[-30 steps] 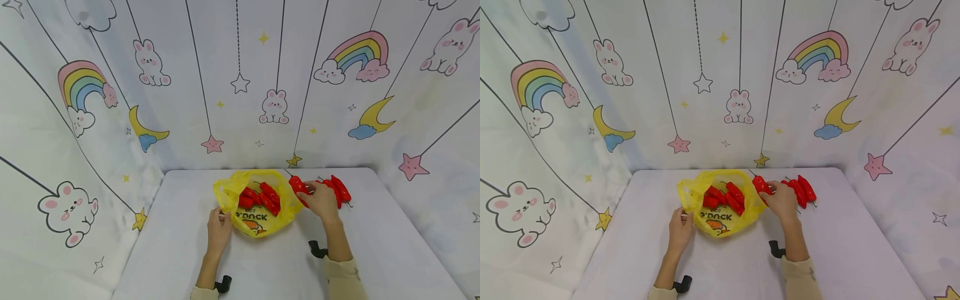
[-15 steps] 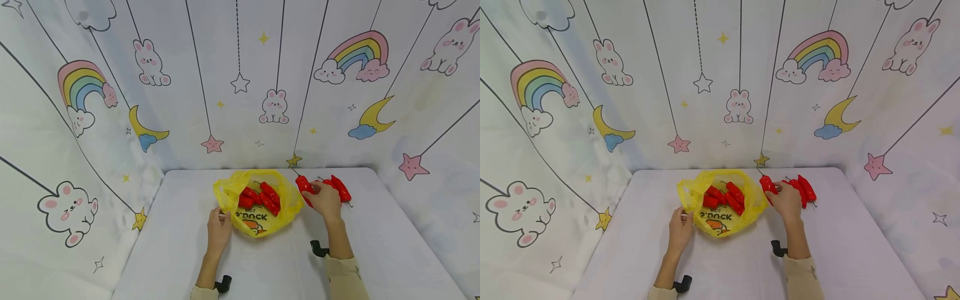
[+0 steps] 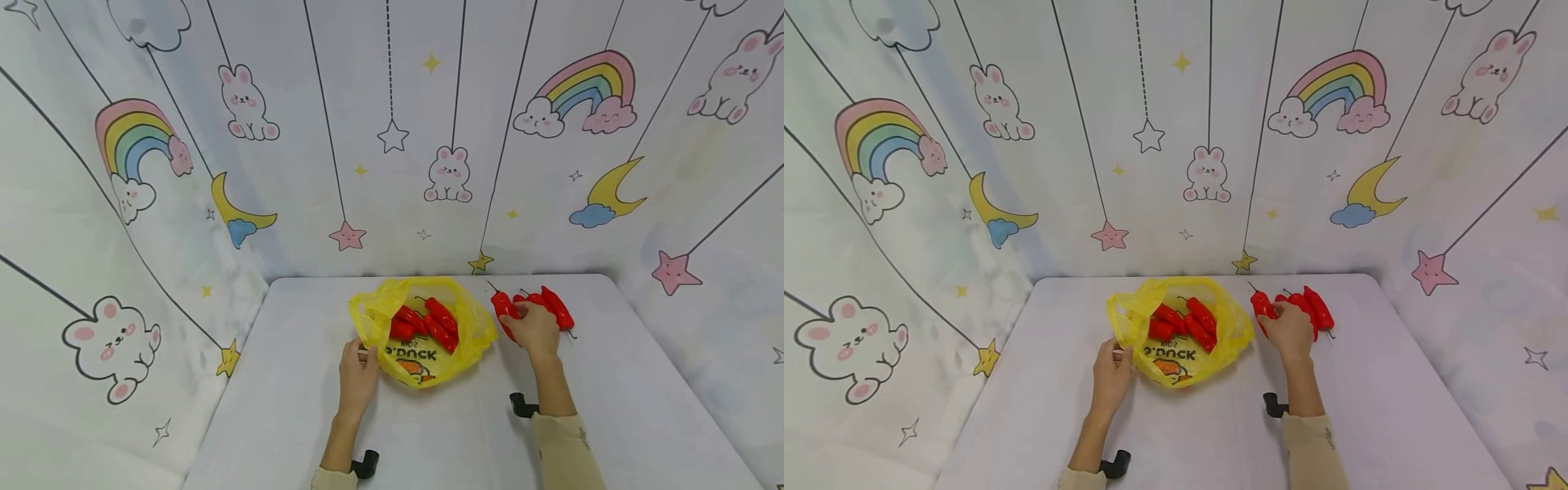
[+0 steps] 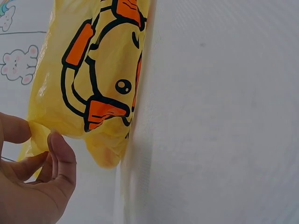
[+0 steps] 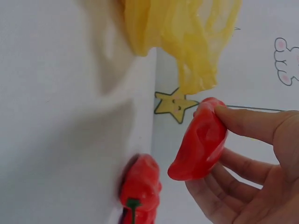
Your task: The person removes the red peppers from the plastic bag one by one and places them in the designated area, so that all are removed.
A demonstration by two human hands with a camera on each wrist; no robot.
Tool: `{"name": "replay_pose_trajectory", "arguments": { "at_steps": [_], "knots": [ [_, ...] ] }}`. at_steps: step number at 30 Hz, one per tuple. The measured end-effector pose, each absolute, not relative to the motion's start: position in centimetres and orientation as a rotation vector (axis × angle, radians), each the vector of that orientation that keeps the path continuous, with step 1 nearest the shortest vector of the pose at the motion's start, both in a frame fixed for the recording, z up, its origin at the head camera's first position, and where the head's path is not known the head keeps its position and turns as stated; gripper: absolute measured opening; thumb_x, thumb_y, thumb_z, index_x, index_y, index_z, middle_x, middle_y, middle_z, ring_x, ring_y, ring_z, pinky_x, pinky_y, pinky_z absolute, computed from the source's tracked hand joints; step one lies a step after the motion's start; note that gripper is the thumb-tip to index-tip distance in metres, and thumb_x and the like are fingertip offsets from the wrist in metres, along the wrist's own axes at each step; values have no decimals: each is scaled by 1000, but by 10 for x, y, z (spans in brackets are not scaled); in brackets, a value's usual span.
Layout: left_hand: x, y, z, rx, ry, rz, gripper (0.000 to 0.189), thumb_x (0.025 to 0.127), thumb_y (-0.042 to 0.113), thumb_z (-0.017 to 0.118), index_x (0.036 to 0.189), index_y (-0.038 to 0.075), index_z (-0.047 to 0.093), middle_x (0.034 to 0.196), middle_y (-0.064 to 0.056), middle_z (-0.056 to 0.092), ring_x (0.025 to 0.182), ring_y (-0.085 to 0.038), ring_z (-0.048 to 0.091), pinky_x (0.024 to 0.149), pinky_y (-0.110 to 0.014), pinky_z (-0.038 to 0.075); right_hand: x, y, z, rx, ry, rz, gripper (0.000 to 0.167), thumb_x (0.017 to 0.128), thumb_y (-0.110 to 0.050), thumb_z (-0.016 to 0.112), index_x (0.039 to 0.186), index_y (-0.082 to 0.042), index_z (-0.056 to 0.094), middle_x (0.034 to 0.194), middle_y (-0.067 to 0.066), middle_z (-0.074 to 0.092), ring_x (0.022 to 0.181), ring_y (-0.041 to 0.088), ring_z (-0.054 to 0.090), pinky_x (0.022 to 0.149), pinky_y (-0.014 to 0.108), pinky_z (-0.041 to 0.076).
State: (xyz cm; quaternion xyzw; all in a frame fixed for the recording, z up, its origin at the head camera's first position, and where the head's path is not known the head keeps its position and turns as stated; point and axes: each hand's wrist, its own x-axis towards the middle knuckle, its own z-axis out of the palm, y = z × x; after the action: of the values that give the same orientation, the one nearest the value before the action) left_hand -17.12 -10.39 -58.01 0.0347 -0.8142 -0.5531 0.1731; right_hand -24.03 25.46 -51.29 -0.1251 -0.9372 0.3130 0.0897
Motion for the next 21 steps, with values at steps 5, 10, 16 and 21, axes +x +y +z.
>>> {"name": "replay_pose_trajectory", "arguments": {
  "at_steps": [5, 10, 16, 21],
  "knots": [
    [-172, -104, -583, 88, -2301, -1567, 27, 103, 14, 65, 128, 2, 64, 108, -7, 60, 85, -14, 60, 71, -26, 54, -246, 261, -523, -393, -2800, 922, 57, 91, -32, 79, 134, 3, 66, 116, 25, 72, 91, 37, 66, 79, 51, 59],
    [-172, -104, -583, 86, -2300, -1572, 28, 103, 14, 65, 129, 2, 64, 108, -7, 61, 84, -14, 60, 71, -27, 55, -250, 265, -531, -429, -2811, 903, 57, 92, -33, 77, 135, 3, 65, 121, 25, 71, 95, 40, 67, 83, 55, 57],
    [-172, -104, -583, 102, -2305, -1576, 28, 102, 14, 65, 128, 4, 64, 108, -6, 60, 84, -15, 60, 70, -27, 55, -255, 266, -538, -510, -2791, 888, 58, 92, -32, 77, 135, 4, 64, 116, 26, 71, 93, 41, 65, 82, 56, 58],
    [-172, -104, -583, 94, -2299, -1572, 27, 102, 14, 65, 127, 4, 64, 108, -6, 60, 84, -16, 61, 70, -27, 55, -259, 267, -545, -539, -2803, 856, 56, 92, -32, 77, 134, 3, 65, 116, 26, 71, 90, 40, 66, 81, 55, 57]
  ]
}}
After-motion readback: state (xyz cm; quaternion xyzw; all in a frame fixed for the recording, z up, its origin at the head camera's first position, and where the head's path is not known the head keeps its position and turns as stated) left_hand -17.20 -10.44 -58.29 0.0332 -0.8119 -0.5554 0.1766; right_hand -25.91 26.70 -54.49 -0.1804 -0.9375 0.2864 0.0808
